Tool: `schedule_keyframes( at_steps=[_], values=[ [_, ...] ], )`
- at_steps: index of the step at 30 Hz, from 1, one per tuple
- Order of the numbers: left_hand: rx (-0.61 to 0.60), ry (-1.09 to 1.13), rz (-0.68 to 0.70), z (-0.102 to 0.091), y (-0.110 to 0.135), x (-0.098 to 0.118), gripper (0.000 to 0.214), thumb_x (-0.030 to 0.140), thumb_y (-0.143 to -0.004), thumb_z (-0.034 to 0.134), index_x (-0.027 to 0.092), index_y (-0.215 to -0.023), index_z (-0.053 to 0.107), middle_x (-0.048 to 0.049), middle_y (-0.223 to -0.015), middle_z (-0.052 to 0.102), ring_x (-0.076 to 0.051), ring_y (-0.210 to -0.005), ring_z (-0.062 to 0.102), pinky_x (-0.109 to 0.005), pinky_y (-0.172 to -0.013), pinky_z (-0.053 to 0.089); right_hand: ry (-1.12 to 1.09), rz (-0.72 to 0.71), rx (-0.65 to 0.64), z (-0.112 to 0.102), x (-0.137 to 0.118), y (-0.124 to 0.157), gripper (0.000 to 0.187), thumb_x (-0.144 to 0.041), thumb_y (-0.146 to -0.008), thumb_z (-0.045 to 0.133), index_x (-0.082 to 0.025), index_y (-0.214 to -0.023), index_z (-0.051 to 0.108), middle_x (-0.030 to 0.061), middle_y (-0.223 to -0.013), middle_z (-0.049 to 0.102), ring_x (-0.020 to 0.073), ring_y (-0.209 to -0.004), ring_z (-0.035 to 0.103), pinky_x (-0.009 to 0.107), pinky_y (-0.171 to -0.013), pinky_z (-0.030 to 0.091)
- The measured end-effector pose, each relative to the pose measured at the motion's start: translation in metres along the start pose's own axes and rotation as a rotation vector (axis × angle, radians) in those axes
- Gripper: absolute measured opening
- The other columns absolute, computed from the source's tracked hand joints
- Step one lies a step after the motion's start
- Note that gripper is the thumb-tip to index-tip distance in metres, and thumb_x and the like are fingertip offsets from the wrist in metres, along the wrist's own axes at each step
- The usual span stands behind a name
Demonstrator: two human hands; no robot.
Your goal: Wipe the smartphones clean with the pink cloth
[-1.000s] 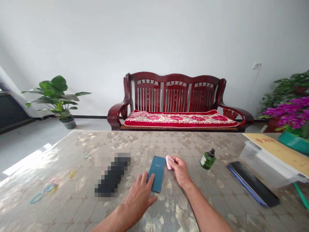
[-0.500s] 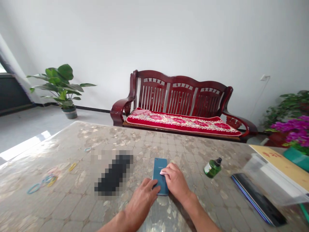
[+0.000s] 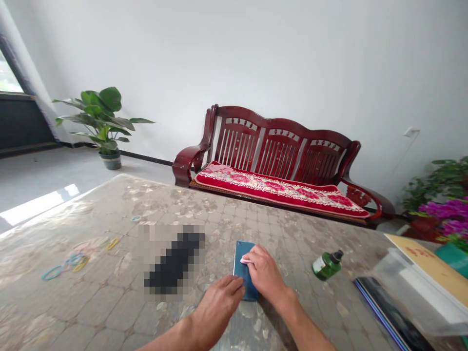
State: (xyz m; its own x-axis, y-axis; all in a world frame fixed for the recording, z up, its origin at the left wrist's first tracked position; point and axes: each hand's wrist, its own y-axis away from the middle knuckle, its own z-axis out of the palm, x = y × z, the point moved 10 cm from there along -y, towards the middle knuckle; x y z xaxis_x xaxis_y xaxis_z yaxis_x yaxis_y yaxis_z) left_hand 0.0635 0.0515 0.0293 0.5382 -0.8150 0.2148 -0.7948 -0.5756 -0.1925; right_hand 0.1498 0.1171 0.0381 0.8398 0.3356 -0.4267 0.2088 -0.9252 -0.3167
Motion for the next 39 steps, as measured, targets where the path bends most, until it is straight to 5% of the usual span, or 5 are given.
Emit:
schedule_keyframes(
  at_steps=[10,17,25,32,39],
  values=[
    [-0.042,0.016,0.063,0.021,0.007,-0.001,0.036,0.003,-0.090,0.049,0.011,-0.123,0.061,-0.0146,-0.132,0.063,-0.025,-0.122,0.058,-0.033,-0.107,0.043,0.112,0.046,0.018,0.002,0.001,-0.048,0.029,-0.006,-0.090,0.049,-0.022,-0.082,0.072,0.0054,-0.089,0.066,0.0191,-0.091,0.059,0.027,-0.085,0.045],
    [-0.054,0.021,0.044,0.021,0.004,-0.001,0.034,0.003,-0.090,0.048,0.010,-0.119,0.063,-0.0142,-0.130,0.064,-0.025,-0.120,0.059,-0.032,-0.106,0.044,0.082,-0.046,-0.054,0.009,-0.013,-0.017,0.029,-0.006,-0.090,0.048,-0.023,-0.087,0.072,0.0032,-0.089,0.064,0.0172,-0.093,0.058,0.025,-0.085,0.043],
    [-0.079,0.016,0.077,0.024,0.006,0.001,0.039,0.003,-0.088,0.050,0.005,-0.126,0.060,-0.0182,-0.135,0.060,-0.027,-0.126,0.055,-0.034,-0.110,0.041,0.116,0.008,0.007,0.011,-0.003,-0.050,0.029,-0.006,-0.090,0.049,-0.022,-0.084,0.072,0.0046,-0.089,0.065,0.0181,-0.092,0.059,0.026,-0.086,0.044],
    [-0.056,0.059,0.044,0.025,0.005,-0.002,0.039,0.003,-0.087,0.049,0.010,-0.122,0.062,-0.0160,-0.132,0.062,-0.026,-0.123,0.058,-0.035,-0.108,0.043,0.092,-0.059,-0.050,0.012,-0.018,-0.019,0.029,-0.004,-0.088,0.050,-0.023,-0.087,0.072,0.0027,-0.089,0.064,0.0165,-0.092,0.058,0.024,-0.085,0.043],
    [-0.040,0.011,0.074,0.029,0.006,-0.002,0.040,0.003,-0.089,0.047,0.009,-0.127,0.059,-0.0167,-0.133,0.061,-0.026,-0.125,0.057,-0.034,-0.108,0.043,0.138,-0.003,-0.023,0.013,-0.011,-0.054,0.030,-0.004,-0.088,0.049,-0.022,-0.085,0.074,0.0044,-0.089,0.065,0.0175,-0.092,0.059,0.025,-0.086,0.044]
  ],
)
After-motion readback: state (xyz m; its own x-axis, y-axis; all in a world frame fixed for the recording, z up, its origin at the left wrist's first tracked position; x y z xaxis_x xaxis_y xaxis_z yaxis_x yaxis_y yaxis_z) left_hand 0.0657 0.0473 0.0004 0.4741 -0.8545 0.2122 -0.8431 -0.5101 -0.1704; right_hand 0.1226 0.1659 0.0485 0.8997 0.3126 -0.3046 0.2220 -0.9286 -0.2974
